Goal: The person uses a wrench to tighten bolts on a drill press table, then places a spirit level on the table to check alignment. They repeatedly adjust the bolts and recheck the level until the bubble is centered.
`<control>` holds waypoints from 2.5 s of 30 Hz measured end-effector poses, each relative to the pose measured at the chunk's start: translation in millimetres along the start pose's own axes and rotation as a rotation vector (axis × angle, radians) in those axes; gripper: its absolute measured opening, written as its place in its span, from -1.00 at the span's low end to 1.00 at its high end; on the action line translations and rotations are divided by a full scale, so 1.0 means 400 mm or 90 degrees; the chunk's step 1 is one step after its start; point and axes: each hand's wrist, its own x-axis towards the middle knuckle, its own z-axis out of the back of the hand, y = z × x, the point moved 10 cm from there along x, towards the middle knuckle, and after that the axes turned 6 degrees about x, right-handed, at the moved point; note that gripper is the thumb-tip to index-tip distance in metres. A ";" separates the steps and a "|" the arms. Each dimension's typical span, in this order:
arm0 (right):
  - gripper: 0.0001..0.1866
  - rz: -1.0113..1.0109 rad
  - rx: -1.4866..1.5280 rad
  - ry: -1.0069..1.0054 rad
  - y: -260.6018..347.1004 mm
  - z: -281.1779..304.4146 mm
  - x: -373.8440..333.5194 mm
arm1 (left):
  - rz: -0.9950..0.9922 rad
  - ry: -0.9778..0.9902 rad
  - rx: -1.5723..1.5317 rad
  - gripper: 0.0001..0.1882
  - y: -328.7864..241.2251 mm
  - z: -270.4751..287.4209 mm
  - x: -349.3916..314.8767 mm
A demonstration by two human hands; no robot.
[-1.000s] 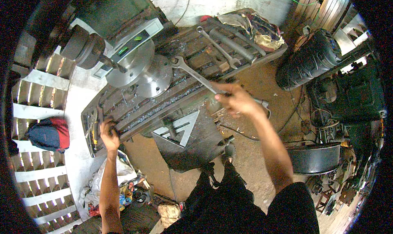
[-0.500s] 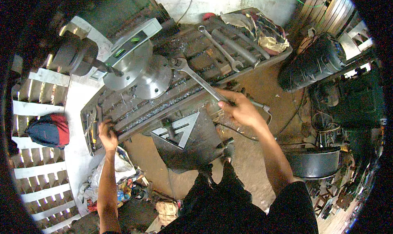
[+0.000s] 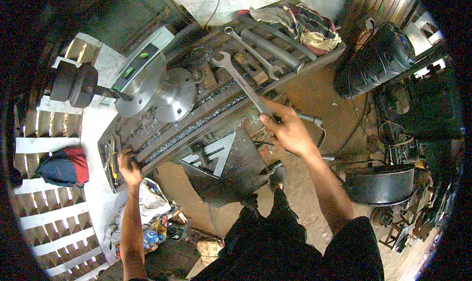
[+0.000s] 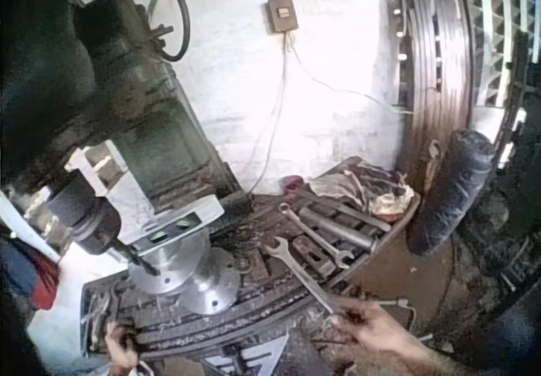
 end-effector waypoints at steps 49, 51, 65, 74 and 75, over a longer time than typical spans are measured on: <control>-0.49 -0.017 -0.041 -0.084 -0.044 0.032 -0.079 | 0.051 -0.006 -0.026 -0.74 0.023 0.001 -0.008; -0.50 -0.052 -0.018 -0.083 -0.062 0.016 -0.088 | 0.045 -0.012 -0.025 -0.74 0.020 0.003 -0.008; -0.47 -0.030 0.019 -0.086 -0.076 -0.020 -0.112 | 0.019 -0.011 -0.030 -0.79 0.017 0.005 -0.010; -0.50 -0.021 -0.024 -0.115 -0.094 -0.015 -0.137 | 0.047 -0.010 -0.050 -0.79 0.020 0.006 -0.008; -0.51 -0.035 -0.007 -0.107 -0.104 -0.019 -0.139 | 0.046 -0.013 -0.047 -0.80 0.020 0.007 -0.008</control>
